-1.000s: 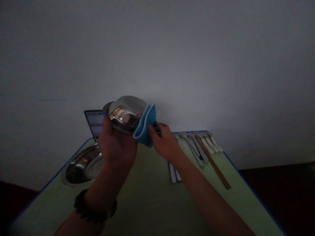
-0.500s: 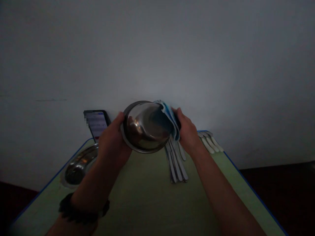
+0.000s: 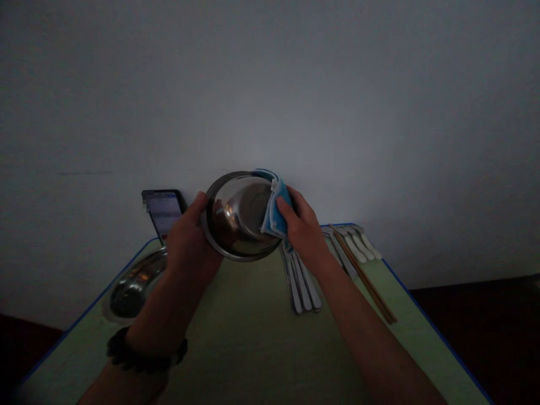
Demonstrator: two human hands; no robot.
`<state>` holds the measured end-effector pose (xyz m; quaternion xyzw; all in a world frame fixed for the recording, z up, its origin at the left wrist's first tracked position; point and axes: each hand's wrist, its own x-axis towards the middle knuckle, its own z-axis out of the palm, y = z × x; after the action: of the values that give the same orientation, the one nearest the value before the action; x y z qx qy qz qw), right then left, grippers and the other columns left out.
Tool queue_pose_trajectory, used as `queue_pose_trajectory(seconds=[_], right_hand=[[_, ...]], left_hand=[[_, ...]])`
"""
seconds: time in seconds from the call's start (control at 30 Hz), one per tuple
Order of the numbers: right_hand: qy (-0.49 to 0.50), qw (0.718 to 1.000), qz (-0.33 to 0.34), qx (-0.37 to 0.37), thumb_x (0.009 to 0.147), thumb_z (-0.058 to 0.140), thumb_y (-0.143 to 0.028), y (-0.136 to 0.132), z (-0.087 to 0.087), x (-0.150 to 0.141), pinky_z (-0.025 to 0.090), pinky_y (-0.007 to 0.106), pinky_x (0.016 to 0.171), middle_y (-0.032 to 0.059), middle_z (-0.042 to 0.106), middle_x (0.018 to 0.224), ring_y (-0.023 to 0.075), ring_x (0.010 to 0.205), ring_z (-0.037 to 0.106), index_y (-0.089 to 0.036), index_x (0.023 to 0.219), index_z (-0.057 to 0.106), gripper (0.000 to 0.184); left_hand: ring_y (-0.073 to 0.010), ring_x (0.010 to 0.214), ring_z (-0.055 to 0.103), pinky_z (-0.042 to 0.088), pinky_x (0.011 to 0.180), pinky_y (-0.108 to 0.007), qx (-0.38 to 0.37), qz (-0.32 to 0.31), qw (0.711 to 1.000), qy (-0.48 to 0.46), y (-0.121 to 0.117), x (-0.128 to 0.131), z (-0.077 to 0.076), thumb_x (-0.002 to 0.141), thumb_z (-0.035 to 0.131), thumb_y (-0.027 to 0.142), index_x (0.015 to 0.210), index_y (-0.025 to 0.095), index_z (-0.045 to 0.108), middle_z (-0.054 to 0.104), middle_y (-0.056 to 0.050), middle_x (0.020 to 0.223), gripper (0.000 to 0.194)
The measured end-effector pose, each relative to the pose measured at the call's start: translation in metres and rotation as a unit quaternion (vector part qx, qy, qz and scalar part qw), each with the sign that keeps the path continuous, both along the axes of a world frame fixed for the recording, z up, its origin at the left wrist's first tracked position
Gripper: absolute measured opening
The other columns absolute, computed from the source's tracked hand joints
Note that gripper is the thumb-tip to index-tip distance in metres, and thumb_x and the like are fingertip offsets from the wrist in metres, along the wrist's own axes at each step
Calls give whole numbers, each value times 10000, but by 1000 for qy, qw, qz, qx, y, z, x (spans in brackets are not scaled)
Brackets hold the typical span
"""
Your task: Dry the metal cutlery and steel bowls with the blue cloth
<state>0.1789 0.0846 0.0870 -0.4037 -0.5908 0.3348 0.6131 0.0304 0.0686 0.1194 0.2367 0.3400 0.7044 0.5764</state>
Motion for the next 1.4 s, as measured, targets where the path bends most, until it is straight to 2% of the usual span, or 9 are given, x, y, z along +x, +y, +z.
queue_pose_trajectory(seconds=[0.23, 0.43, 0.6, 0.7, 0.87, 1.0, 1.13, 1.27, 1.4], right_hand=[[-115, 992, -7, 55, 847, 441, -427, -6, 2, 1, 418, 391, 941, -6, 617, 1105, 180, 1037, 553, -277, 1098, 551, 313], [-234, 962, 21, 142, 880, 402, -364, -10, 4, -6, 331, 388, 1041, 27, 510, 1285, 163, 1200, 446, -250, 1234, 458, 376], [-348, 918, 22, 188, 885, 395, -363, -16, 12, -5, 296, 422, 1068, 14, 470, 1332, 169, 1247, 397, -249, 1254, 464, 392], [-401, 892, -16, 208, 880, 398, -371, -22, 16, -7, 312, 457, 1041, 24, 494, 1303, 205, 1222, 411, -243, 1231, 497, 387], [-390, 894, -53, 214, 864, 423, -385, -26, 15, -12, 267, 451, 1065, 40, 452, 1332, 212, 1256, 357, -236, 1258, 466, 423], [-304, 935, -23, 179, 896, 350, -370, -17, 6, -12, 263, 415, 1079, 45, 403, 1374, 173, 1278, 338, -227, 1295, 399, 426], [-202, 974, -39, 91, 897, 317, -423, -6, -2, -8, 287, 417, 1068, 69, 482, 1301, 178, 1219, 419, -209, 1268, 409, 438], [-169, 984, -27, 43, 870, 362, -466, -4, -7, -11, 247, 434, 1091, 74, 429, 1343, 195, 1253, 378, -201, 1306, 344, 511], [-185, 981, -28, 59, 857, 381, -481, -7, -12, -19, 175, 447, 1118, 96, 260, 1444, 196, 1332, 236, -169, 1371, 210, 626]], left_hand=[[-86, 403, 478, 408, 423, -198, -41, -103, 990, 83, -2, -6, -2, 774, 545, 301, 605, 150, 594, 543, 16, 478, 232], [-113, 483, 515, 408, 477, -216, -11, -72, 986, 149, 3, -6, -10, 734, 590, 315, 665, 149, 655, 604, -9, 557, 191], [-116, 491, 500, 378, 468, -204, 6, -49, 975, 218, 5, -4, -17, 759, 569, 409, 602, 167, 652, 611, -18, 548, 301], [-126, 451, 484, 365, 440, -215, -3, -40, 963, 265, 2, -2, -16, 742, 536, 530, 545, 176, 626, 577, -21, 473, 415], [-117, 393, 452, 336, 387, -212, -3, -38, 956, 289, -4, 0, -8, 728, 495, 601, 496, 185, 579, 531, -13, 406, 484], [-96, 366, 450, 357, 384, -197, 5, -37, 970, 239, -4, -2, -7, 707, 584, 528, 517, 174, 567, 526, 12, 414, 402], [-94, 418, 516, 465, 489, -202, -13, 32, 990, 139, 1, -3, -7, 711, 607, 477, 599, 164, 585, 565, 28, 481, 333], [-143, 653, 633, 522, 690, -260, -27, 21, 999, -7, 6, -2, -6, 815, 489, 434, 799, 151, 621, 666, -27, 697, 313], [-214, 946, 616, 483, 851, -337, 2, -38, 994, -101, 10, 0, -8, 879, 313, 482, 1005, 103, 601, 675, -117, 938, 492]])
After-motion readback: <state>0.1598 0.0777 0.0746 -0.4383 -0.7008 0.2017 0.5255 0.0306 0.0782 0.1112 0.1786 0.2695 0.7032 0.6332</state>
